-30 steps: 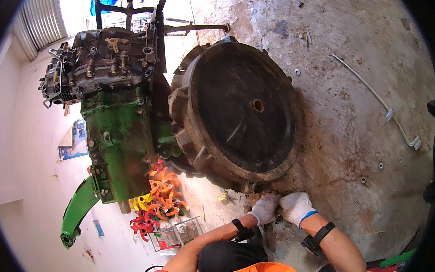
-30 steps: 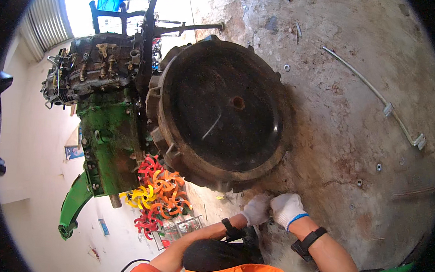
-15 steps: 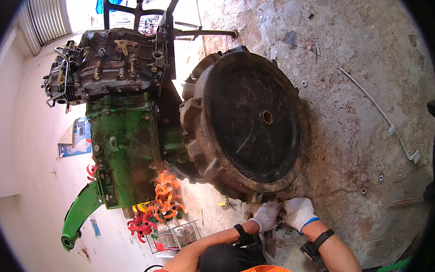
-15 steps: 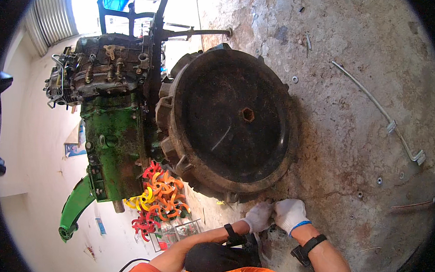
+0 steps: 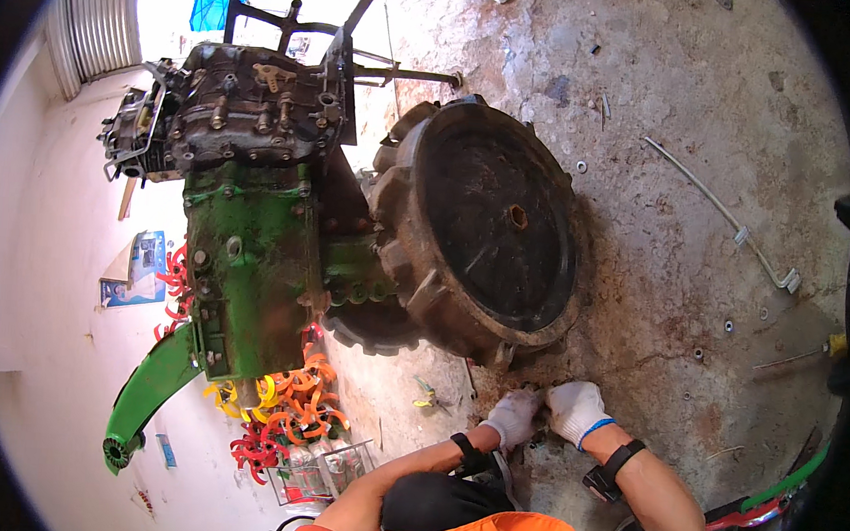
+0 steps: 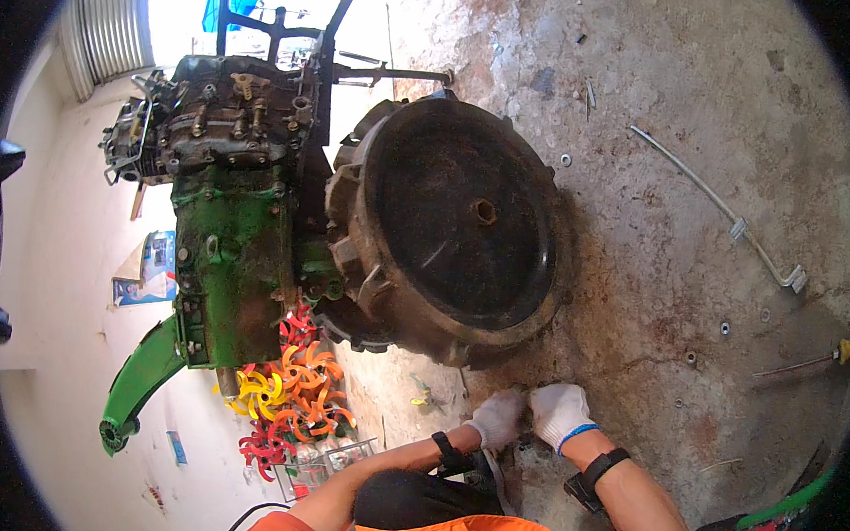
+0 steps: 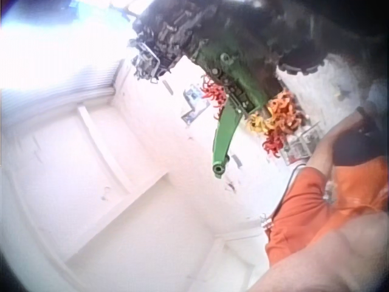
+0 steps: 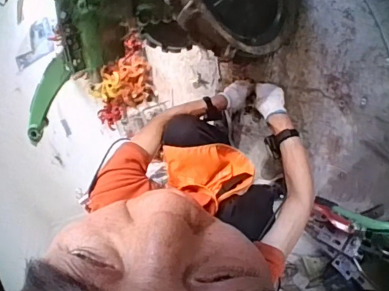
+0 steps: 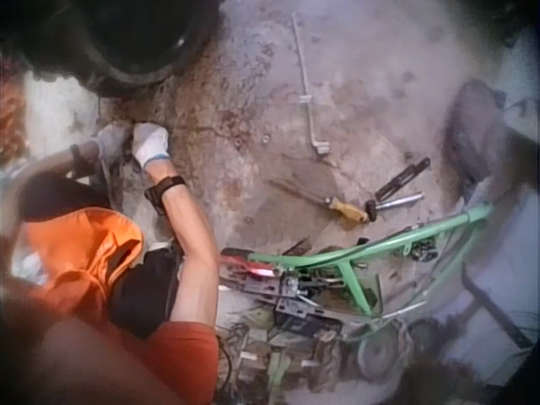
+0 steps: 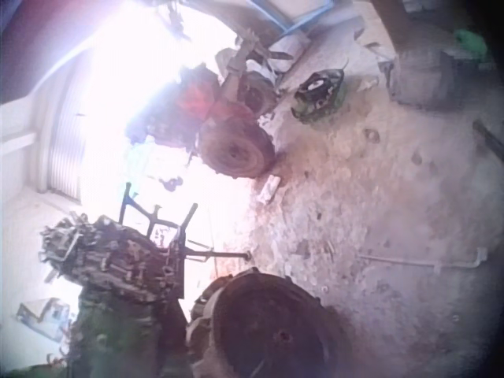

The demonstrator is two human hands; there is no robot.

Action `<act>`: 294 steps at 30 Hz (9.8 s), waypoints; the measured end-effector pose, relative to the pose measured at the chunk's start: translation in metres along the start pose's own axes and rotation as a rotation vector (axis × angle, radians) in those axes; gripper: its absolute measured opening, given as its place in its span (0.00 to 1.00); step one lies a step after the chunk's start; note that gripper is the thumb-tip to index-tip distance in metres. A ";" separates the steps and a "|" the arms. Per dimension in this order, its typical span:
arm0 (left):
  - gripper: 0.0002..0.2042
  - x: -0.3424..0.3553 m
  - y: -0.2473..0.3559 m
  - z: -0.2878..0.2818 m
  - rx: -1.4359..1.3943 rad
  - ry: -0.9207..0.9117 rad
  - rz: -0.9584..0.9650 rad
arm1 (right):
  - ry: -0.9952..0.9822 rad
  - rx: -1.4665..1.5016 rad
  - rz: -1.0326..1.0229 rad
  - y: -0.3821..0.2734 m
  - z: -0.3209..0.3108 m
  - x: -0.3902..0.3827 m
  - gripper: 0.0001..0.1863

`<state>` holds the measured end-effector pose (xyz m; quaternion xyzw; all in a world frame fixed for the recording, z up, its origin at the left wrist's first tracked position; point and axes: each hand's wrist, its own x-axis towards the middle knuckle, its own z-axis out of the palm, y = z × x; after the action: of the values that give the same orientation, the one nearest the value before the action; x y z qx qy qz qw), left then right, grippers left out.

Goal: The person uses a wire brush to clean a green engine block and then uses a cordless impact wrench to remove bolts and disassemble parts of the engine. The person handles the engine, bolts, and tools throughout the clip.

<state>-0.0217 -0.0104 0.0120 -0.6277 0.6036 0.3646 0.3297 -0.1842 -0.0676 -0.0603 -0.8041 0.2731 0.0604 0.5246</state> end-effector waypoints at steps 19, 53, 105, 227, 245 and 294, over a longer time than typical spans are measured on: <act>0.27 -0.025 -0.017 0.023 -0.341 0.323 0.136 | 0.276 -0.253 0.004 -0.041 0.013 -0.054 0.27; 0.19 -0.168 -0.133 0.073 -0.947 0.380 0.188 | 0.083 -0.748 -0.051 -0.160 -0.185 -0.097 0.22; 0.15 -0.135 -0.161 -0.179 -1.493 1.412 1.014 | 0.797 -0.378 0.363 -0.180 -0.271 -0.078 0.30; 0.22 -0.020 -0.027 0.114 -0.708 0.522 0.521 | 0.002 -0.435 0.622 -0.076 -0.189 -0.172 0.24; 0.26 -0.061 -0.044 0.045 -0.712 0.430 0.557 | 0.080 -0.563 0.726 0.018 -0.180 -0.200 0.23; 0.57 -0.078 0.072 -0.210 -1.055 1.016 0.101 | 0.739 0.234 0.406 -0.037 -0.212 -0.021 0.29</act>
<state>-0.0816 -0.1529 0.1893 -0.7659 0.4545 0.2853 -0.3540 -0.2236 -0.2345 0.0716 -0.6368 0.5999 -0.1609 0.4568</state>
